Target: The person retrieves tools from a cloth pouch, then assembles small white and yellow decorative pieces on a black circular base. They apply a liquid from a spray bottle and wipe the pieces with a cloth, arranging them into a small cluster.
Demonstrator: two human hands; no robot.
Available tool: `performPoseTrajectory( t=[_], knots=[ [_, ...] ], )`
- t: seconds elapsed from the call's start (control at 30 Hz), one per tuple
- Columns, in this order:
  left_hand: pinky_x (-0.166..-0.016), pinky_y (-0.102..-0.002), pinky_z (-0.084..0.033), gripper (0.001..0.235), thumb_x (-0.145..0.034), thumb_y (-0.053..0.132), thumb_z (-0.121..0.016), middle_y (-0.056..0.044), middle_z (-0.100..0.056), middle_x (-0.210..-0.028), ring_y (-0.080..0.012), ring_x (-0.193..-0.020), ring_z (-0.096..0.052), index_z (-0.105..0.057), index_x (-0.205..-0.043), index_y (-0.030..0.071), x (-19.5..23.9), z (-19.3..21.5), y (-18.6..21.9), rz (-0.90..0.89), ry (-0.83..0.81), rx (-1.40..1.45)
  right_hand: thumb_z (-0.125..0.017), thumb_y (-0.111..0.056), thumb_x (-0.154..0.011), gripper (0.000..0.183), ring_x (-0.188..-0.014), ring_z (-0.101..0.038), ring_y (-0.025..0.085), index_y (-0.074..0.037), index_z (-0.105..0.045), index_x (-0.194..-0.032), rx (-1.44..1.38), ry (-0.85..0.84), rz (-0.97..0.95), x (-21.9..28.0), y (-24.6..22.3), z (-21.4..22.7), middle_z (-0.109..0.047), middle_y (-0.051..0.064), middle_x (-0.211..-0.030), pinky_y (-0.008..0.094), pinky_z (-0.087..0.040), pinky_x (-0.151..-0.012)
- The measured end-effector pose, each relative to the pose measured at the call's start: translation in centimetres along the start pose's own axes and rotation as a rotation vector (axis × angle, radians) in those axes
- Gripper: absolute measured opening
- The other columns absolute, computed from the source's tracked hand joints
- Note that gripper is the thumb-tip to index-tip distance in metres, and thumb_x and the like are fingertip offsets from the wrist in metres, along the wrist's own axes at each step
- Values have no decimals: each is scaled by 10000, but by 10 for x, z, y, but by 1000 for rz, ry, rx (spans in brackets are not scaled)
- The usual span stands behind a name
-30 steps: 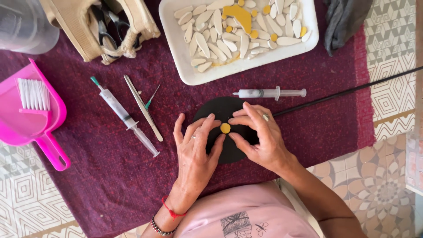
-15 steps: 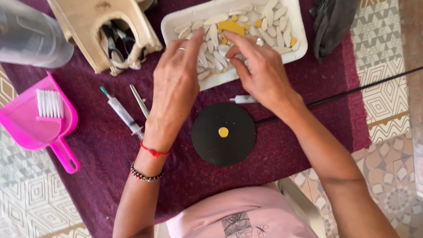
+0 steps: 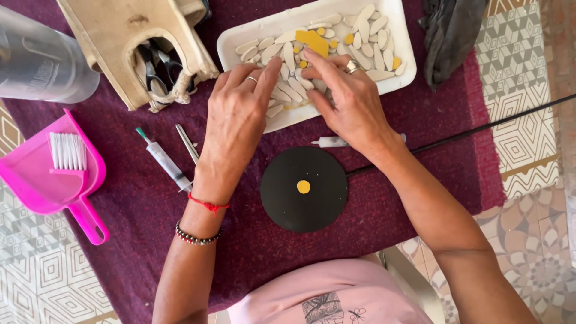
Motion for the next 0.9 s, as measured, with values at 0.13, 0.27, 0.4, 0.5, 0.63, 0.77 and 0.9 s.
performPoseTrajectory(
  t=[0.13,0.27,0.4,0.5,0.63,0.77,0.9],
  knots=[
    [-826,-382,-573,448,-982,-27,-729,-83,-712,-899,-261,-985,-688,-557,-1393,10,3,-2,-3,5,49,35,-872,32,-901,749,-1037,-756,208,3,-445,-1516,27,2,11,-2,0,3,-786,91,-1212,371,-640,-857],
    [-724,-358,-601,579,-1019,-97,-762,-88,-729,-918,-219,-827,-695,-441,-1484,29,14,2,0,34,96,66,-855,63,-926,679,-1061,-751,217,20,-481,-1491,21,36,55,1,0,3,-782,124,-1172,358,-634,-823],
    [-756,-382,-550,583,-1106,-11,-772,-129,-729,-1020,-242,-886,-646,-398,-1550,34,37,53,26,89,110,291,-806,0,-995,670,-1040,-732,204,-63,-425,-1542,44,-5,32,7,3,2,-798,39,-1211,320,-604,-714],
    [-722,-374,-540,433,-1072,-9,-711,-128,-670,-993,-239,-879,-646,-500,-1449,-22,56,71,37,75,18,497,-801,28,-1032,729,-1235,-679,316,7,-322,-1582,72,-9,100,14,-15,18,-729,179,-1373,395,-632,-932],
    [-830,-374,-584,413,-1044,50,-655,-137,-709,-1066,-249,-920,-690,-502,-1420,-30,78,67,44,91,-97,663,-677,-4,-1076,435,-1105,-739,332,58,-456,-1445,-131,58,124,44,-64,44,-734,224,-1233,434,-612,-991],
    [-842,-398,-548,406,-1058,33,-598,-146,-666,-1068,-272,-917,-660,-488,-1443,-34,85,55,43,101,-140,654,-711,-73,-1003,660,-1076,-723,314,15,-319,-1526,-372,-16,46,100,-86,24,-720,228,-1229,394,-632,-975],
    [-825,-394,-542,426,-1056,20,-610,-143,-654,-1039,-268,-888,-648,-479,-1459,-28,87,53,43,107,-148,643,-778,-72,-988,715,-1117,-687,327,28,-317,-1525,-287,-10,13,108,-99,17,-728,214,-1227,422,-587,-989]
  ],
)
Point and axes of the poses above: each hand's wrist, its own x-axis away from the middle knuckle, its own z-axis out of the back of the hand, y = z × x, the point moved 3 cm from there along -x, towards the middle knuckle
